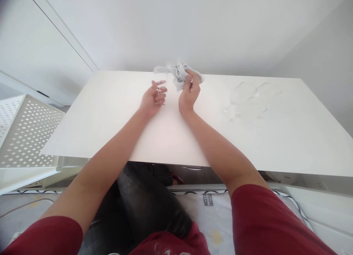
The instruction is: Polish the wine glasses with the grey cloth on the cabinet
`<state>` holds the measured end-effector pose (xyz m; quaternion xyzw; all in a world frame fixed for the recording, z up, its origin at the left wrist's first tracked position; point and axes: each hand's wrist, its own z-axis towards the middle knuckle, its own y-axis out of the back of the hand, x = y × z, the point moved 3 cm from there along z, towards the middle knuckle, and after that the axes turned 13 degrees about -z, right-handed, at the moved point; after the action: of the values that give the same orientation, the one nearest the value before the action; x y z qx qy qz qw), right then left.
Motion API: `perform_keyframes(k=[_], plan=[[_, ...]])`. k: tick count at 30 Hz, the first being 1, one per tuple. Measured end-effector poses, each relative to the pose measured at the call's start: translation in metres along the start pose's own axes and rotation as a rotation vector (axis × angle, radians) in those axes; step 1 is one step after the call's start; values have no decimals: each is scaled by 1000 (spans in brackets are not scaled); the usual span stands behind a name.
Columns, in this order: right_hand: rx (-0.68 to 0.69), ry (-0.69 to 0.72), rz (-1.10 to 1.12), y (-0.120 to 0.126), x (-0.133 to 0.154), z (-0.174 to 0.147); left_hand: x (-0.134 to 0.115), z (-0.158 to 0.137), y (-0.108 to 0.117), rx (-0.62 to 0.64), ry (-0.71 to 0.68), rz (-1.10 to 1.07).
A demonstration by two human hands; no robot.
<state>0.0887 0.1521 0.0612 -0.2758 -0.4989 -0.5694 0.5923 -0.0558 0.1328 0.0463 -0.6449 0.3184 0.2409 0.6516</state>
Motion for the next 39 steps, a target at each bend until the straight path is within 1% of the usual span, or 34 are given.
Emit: perform_keyframes(k=[2,3,6,8,9,12,13,15,17,19,20,21,22,24,25,26,27,28,29,32,33,34,35,37,38,39], plan=[[-73,29,-6,2,0,0,-3,2,3,-95,-64,-19],[-106,42,-10,2,-1,0,-2,2,3,-119,-71,3],[-247,83,-28,4,-6,-2,5,1,0,-109,-48,133],[-330,140,-74,2,-8,-5,10,1,-2,-90,-54,173],[-337,188,-124,0,-7,-6,11,1,-2,-93,-61,174],[-257,371,-371,-10,-3,-8,11,2,1,-116,-91,195],[-256,419,-449,-11,-2,-7,11,1,1,-103,-99,221],[-345,445,-506,-7,-2,-6,11,-1,0,-35,-88,273],[-489,413,-450,2,-3,-6,14,-4,-3,55,-35,288],[-572,417,-409,8,-3,-7,17,-4,-4,122,12,265],[-573,449,-416,7,-1,-8,19,-3,-4,131,19,245],[-543,499,-438,4,1,-10,20,-1,-3,113,11,222],[-473,558,-465,-2,3,-11,21,2,-1,71,-10,192],[-275,633,-514,-17,5,-13,22,8,5,-37,-51,122],[-186,642,-540,-23,4,-13,23,10,7,-84,-72,91],[-125,634,-566,-28,3,-13,22,11,9,-111,-93,74],[-106,613,-588,-29,2,-12,22,12,10,-112,-117,80],[-139,580,-595,-28,1,-11,20,11,10,-86,-140,109],[-214,537,-584,-24,1,-11,19,11,9,-44,-162,154],[-496,431,-503,-6,2,-13,16,8,5,98,-203,292],[-544,427,-493,-3,3,-14,15,8,5,122,-217,321],[-536,446,-504,-3,4,-14,14,8,5,129,-250,343],[-468,479,-537,-5,5,-14,13,8,5,127,-302,360],[-233,547,-634,-17,5,-12,10,9,6,106,-415,382],[-138,577,-683,-23,5,-12,10,10,6,98,-460,393],[-91,593,-729,-26,4,-12,10,10,7,102,-486,406]])
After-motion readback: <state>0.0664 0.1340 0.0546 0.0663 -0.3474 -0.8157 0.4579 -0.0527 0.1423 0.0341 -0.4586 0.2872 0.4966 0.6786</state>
